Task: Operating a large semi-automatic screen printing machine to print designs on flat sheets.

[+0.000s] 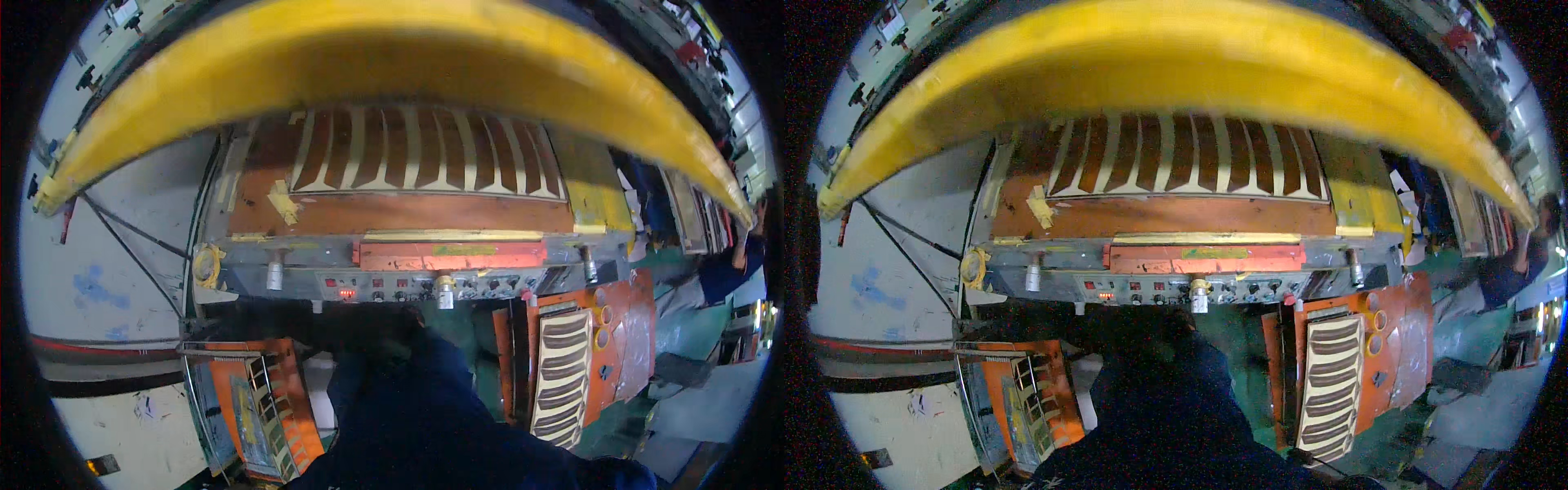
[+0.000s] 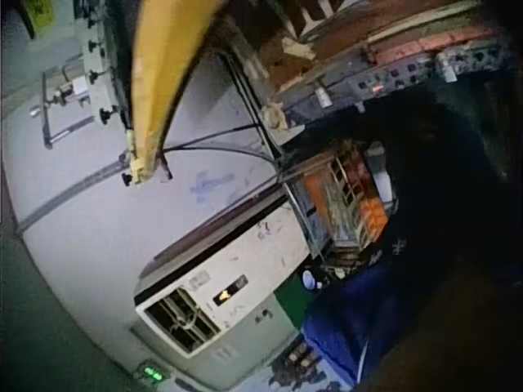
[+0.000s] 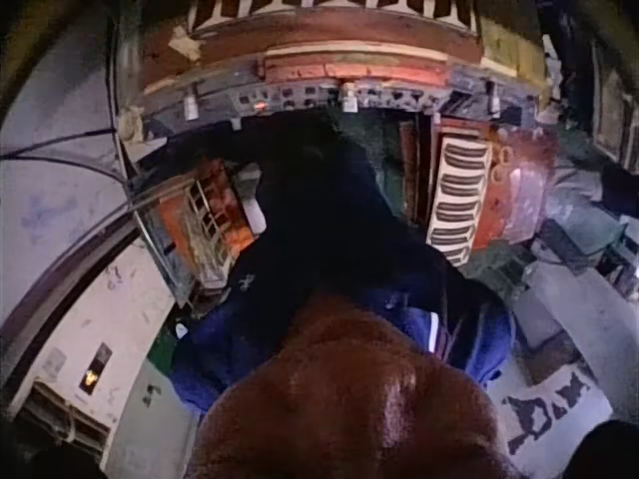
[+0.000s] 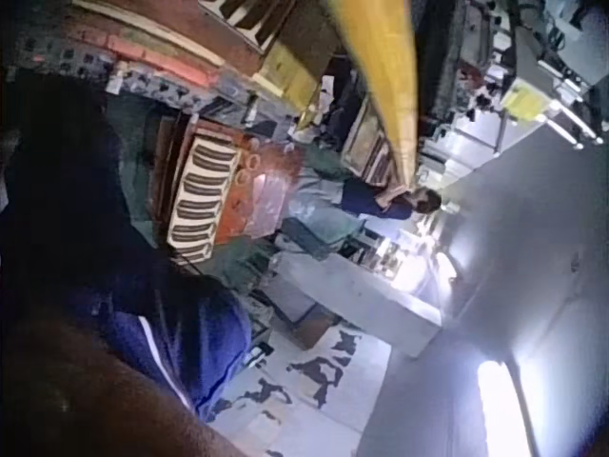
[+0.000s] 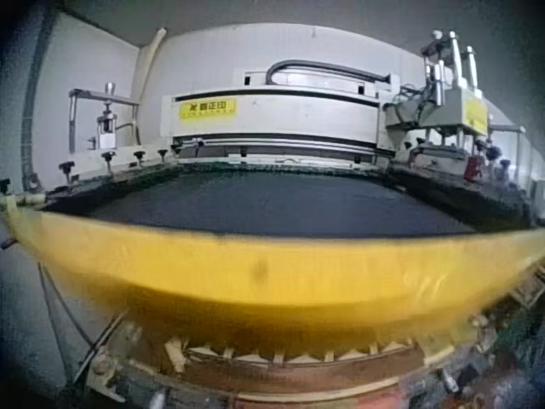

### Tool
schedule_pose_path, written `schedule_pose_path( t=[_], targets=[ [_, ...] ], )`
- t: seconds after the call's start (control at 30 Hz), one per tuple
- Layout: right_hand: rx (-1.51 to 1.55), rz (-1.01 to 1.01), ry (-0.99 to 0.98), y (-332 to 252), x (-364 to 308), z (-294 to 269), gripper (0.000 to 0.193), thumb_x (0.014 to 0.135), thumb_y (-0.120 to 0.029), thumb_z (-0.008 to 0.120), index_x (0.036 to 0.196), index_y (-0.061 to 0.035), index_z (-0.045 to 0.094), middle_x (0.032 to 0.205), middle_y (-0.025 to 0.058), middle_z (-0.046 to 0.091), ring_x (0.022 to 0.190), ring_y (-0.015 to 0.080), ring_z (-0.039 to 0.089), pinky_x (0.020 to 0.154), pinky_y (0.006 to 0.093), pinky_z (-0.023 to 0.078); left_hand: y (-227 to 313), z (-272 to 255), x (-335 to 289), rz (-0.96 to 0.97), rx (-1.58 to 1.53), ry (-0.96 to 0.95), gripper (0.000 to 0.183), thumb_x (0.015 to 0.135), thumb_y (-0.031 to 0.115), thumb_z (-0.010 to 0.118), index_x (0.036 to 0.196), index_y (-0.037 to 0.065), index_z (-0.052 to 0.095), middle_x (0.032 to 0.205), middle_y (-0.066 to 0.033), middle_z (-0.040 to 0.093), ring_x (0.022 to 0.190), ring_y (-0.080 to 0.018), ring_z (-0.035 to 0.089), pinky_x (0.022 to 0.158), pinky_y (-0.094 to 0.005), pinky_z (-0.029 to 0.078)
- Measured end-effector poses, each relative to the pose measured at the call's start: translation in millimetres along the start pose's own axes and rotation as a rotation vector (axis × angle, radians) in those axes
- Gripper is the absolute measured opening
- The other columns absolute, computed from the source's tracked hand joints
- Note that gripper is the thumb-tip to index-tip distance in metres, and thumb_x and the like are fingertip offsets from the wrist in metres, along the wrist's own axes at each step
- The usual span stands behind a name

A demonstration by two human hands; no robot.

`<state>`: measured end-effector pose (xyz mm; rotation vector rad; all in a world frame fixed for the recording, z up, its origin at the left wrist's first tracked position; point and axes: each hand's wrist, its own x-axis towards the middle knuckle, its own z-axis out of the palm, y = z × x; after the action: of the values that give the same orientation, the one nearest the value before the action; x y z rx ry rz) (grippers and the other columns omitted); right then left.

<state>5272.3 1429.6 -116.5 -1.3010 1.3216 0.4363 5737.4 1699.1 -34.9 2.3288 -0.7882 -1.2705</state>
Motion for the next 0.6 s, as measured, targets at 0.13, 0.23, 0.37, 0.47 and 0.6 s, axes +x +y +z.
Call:
schedule_pose_path(
  t=[0.13, 0.23, 0.37, 0.47, 0.6],
  targets=[
    [0.041, -0.012, -0.030, 41.3, -0.4, 33.9, 0.022, 0.088, -0.016, 0.062, 0.103, -0.0008, 0.065, 0.099, 0.0124, 0.067, 0.091, 0.0186, 0.062, 0.082, 0.0328, 0.050, -65.4, 25.0, -13.2, -0.043, 0.070, -0.078, 0.014, 0.083, 0.019, 0.065, 0.090, 0.007, 0.066, 0.077, -0.0104, 0.065, 0.070, -0.0258, 0.065, 0.061, -0.0382, 0.050],
    [0.055, -0.053, -0.125, 55.8, 5.8, 47.1, 0.022, 0.088, -0.015, 0.062, 0.104, -0.0005, 0.065, 0.100, 0.0121, 0.067, 0.092, 0.0182, 0.062, 0.082, 0.0321, 0.050, -108.7, 45.3, -33.6, -0.081, 0.099, -0.088, 0.015, 0.083, 0.019, 0.065, 0.091, 0.006, 0.066, 0.077, -0.0105, 0.066, 0.070, -0.0257, 0.065, 0.061, -0.0380, 0.050],
    [0.157, -0.137, -0.348, 106.8, 3.3, 50.8, 0.022, 0.088, -0.015, 0.063, 0.104, -0.0001, 0.065, 0.100, 0.0117, 0.067, 0.093, 0.0176, 0.062, 0.083, 0.0312, 0.050, -153.1, 75.0, -57.5, -0.079, 0.147, -0.133, 0.015, 0.083, 0.018, 0.065, 0.092, 0.006, 0.066, 0.078, -0.0106, 0.066, 0.070, -0.0255, 0.065, 0.061, -0.0376, 0.050],
    [0.297, -0.181, -0.492, 122.5, -40.2, 43.8, 0.022, 0.087, -0.014, 0.064, 0.104, 0.0003, 0.065, 0.100, 0.0114, 0.067, 0.093, 0.0172, 0.062, 0.084, 0.0306, 0.050, -146.1, 90.4, -51.5, -0.037, 0.145, -0.188, 0.015, 0.083, 0.018, 0.064, 0.093, 0.006, 0.066, 0.078, -0.0107, 0.066, 0.070, -0.0253, 0.065, 0.062, -0.0374, 0.050],
    [0.343, -0.264, -0.538, 119.1, -49.4, 16.1, 0.022, 0.087, -0.013, 0.065, 0.104, 0.0007, 0.065, 0.101, 0.0109, 0.067, 0.094, 0.0166, 0.062, 0.085, 0.0297, 0.050, -139.1, 110.9, -33.8, -0.019, 0.131, -0.224, 0.015, 0.083, 0.017, 0.064, 0.094, 0.006, 0.066, 0.078, -0.0108, 0.066, 0.071, -0.0251, 0.065, 0.062, -0.0370, 0.050]
  ],
)
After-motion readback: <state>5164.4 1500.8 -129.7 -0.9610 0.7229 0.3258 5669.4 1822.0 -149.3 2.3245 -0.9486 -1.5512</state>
